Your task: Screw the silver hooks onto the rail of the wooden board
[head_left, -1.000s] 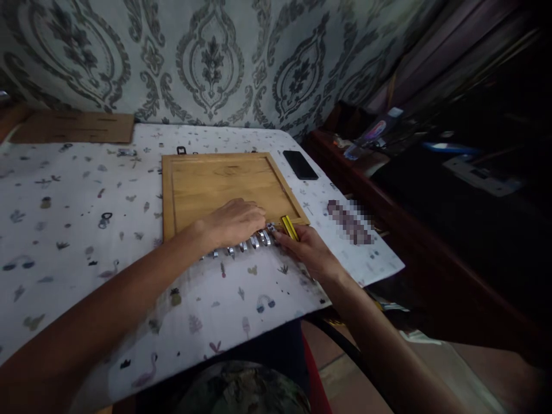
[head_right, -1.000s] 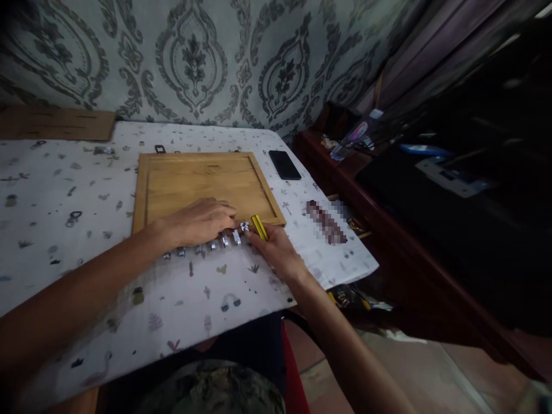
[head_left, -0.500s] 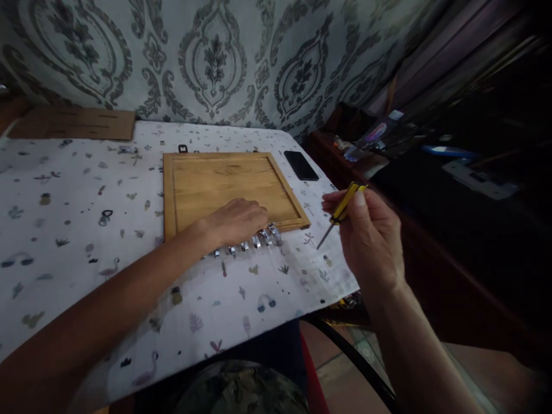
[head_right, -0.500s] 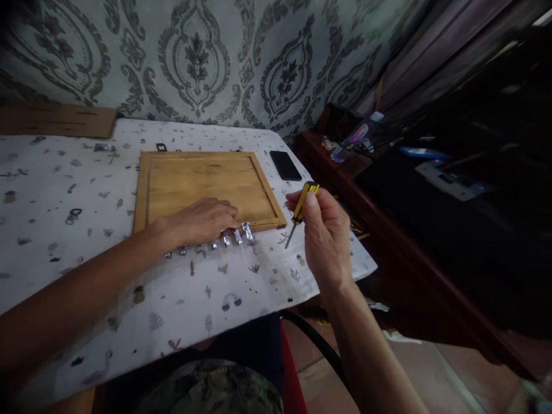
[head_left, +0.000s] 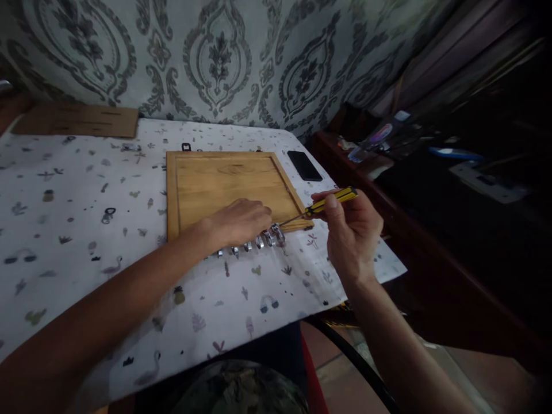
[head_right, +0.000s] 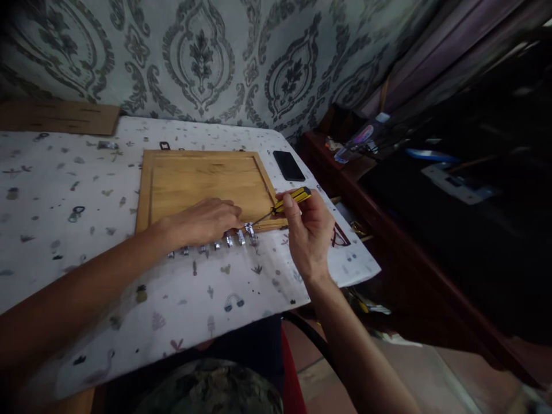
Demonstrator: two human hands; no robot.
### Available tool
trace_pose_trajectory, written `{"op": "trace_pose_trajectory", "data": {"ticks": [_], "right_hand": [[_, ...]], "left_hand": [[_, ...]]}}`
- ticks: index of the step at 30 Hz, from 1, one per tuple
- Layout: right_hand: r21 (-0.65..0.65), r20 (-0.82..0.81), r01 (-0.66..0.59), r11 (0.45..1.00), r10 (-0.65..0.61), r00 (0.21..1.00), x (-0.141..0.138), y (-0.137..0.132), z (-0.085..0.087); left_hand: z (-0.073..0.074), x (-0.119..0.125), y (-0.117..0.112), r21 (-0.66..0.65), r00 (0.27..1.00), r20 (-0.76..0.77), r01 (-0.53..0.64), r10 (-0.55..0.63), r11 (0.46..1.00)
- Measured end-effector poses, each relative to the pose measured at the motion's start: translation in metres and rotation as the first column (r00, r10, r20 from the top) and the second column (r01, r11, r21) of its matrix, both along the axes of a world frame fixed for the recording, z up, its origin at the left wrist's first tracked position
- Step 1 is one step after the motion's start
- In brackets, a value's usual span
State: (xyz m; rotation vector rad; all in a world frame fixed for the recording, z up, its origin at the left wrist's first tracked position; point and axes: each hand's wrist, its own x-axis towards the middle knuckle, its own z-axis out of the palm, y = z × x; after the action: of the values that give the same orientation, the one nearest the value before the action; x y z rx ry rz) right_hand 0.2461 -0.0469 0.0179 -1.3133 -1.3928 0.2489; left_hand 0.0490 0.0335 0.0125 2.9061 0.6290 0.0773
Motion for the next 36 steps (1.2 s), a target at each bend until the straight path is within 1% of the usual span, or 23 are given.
{"op": "trace_pose_trajectory", "data": {"ticks": [4,8,14,17,22,29,32,36], "right_hand": [[-0.021,-0.07,-0.003,1.0,0.001,0.998,-0.001,0.003,-0.004],[-0.015,-0.08,-0.017,1.0,0.016,0.997,-0.002,0.004,-0.004],[-0.031,-0.101,-0.03,0.999,0.027,0.995,-0.004,0.005,-0.003],[-0.031,-0.084,-0.036,0.999,0.033,0.996,-0.005,0.004,-0.002],[-0.051,-0.004,-0.025,0.998,0.025,1.0,-0.007,0.006,0.004],[-0.106,-0.001,-0.061,0.992,0.061,0.998,-0.007,0.015,0.017],[-0.14,0.006,-0.109,0.984,0.111,0.994,-0.008,0.017,0.02],[-0.175,-0.034,-0.234,0.956,0.232,0.972,-0.005,0.015,0.023]], "left_hand": [[0.004,0.0,-0.001,-0.017,0.999,-0.033,-0.003,0.003,1.0],[0.007,-0.001,-0.002,-0.009,0.999,-0.047,-0.003,0.003,1.0],[0.006,-0.002,-0.002,-0.021,0.999,-0.04,0.008,-0.009,1.0],[0.007,-0.002,-0.002,-0.022,0.999,-0.033,0.002,-0.003,1.0],[0.011,-0.002,-0.004,-0.042,0.999,-0.05,-0.018,0.016,0.999],[0.01,-0.001,-0.004,-0.089,0.999,-0.007,-0.035,0.034,0.995],[0.008,-0.001,-0.003,-0.1,0.999,-0.006,-0.046,0.046,0.994],[0.006,0.0,-0.002,-0.096,0.998,0.008,-0.062,0.063,0.993]]}}
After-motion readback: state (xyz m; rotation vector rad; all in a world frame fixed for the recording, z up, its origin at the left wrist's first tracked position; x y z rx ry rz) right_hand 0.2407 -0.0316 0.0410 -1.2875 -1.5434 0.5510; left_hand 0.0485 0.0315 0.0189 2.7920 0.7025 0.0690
